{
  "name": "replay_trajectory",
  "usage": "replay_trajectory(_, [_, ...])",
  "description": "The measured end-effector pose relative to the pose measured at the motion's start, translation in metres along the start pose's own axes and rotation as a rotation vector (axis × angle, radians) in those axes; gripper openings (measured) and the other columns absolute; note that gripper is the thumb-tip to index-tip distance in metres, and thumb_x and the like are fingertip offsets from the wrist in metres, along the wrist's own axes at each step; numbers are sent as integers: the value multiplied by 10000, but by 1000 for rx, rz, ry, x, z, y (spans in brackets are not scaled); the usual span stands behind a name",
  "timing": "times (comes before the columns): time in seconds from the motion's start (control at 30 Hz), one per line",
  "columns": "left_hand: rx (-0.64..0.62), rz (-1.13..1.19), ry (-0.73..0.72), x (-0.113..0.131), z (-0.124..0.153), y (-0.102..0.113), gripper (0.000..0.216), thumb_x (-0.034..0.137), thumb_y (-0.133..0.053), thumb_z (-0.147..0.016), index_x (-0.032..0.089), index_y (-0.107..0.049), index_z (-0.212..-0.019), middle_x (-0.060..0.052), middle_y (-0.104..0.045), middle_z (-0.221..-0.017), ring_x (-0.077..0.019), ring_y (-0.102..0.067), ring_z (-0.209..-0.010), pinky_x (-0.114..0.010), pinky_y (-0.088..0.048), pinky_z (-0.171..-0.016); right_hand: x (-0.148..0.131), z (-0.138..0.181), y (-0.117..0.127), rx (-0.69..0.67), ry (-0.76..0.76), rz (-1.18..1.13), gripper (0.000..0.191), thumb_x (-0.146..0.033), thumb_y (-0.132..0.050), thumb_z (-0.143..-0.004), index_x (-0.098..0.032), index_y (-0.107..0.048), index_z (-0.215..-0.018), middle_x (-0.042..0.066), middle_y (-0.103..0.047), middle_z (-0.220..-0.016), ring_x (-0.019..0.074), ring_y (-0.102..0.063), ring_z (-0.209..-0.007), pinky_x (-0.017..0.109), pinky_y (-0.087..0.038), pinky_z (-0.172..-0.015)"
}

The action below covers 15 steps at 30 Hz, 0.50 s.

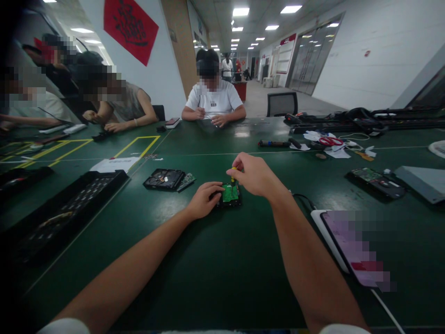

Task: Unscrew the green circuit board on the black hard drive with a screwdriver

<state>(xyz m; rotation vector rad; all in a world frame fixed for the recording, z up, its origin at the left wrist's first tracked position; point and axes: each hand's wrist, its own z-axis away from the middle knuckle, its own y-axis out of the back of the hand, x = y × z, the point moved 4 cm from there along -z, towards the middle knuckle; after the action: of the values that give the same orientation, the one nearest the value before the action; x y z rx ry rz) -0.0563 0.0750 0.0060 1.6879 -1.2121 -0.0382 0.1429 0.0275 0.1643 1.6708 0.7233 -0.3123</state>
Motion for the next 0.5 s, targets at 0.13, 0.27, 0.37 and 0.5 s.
replay_trajectory(0.13, [14, 4, -3, 1, 0, 0, 263, 201, -607, -943, 254, -725, -1173, -77, -687, -1315, -266, -628, -1241, -517, -463, -1113, -5, 2, -2, -60, 49, -59, 184, -300, -621, -936, -218, -699, -1082, 36, -752, -861, 180, -696, -721, 296, -491, -705])
replay_trajectory(0.27, [15, -2, -7, -1, 0, -1, 264, 194, -617, -938, 252, -725, -1172, -76, -688, -1316, -267, -628, -1238, -516, -460, -1113, -9, -1, -3, -49, 104, -14, 186, -329, -584, -963, -227, -734, -1005, 30, -749, -886, 173, -668, -748, 289, -462, -704])
replay_trajectory(0.37, [14, -3, -7, -1, 0, -1, 269, 190, -618, -938, 251, -723, -1178, -77, -685, -1320, -266, -626, -1241, -512, -461, -1113, -7, -2, -3, -48, 109, -3, 184, -340, -591, -966, -217, -727, -963, 33, -750, -925, 161, -654, -735, 286, -453, -694])
replay_trajectory(0.5, [13, 2, -6, 1, 0, 0, 262, 190, -617, -939, 252, -724, -1170, -76, -689, -1310, -265, -632, -1232, -512, -466, -1108, -1, -2, -2, -8, 46, -15, 235, -418, -676, -919, -202, -703, -1006, 56, -752, -942, 171, -662, -706, 295, -466, -668])
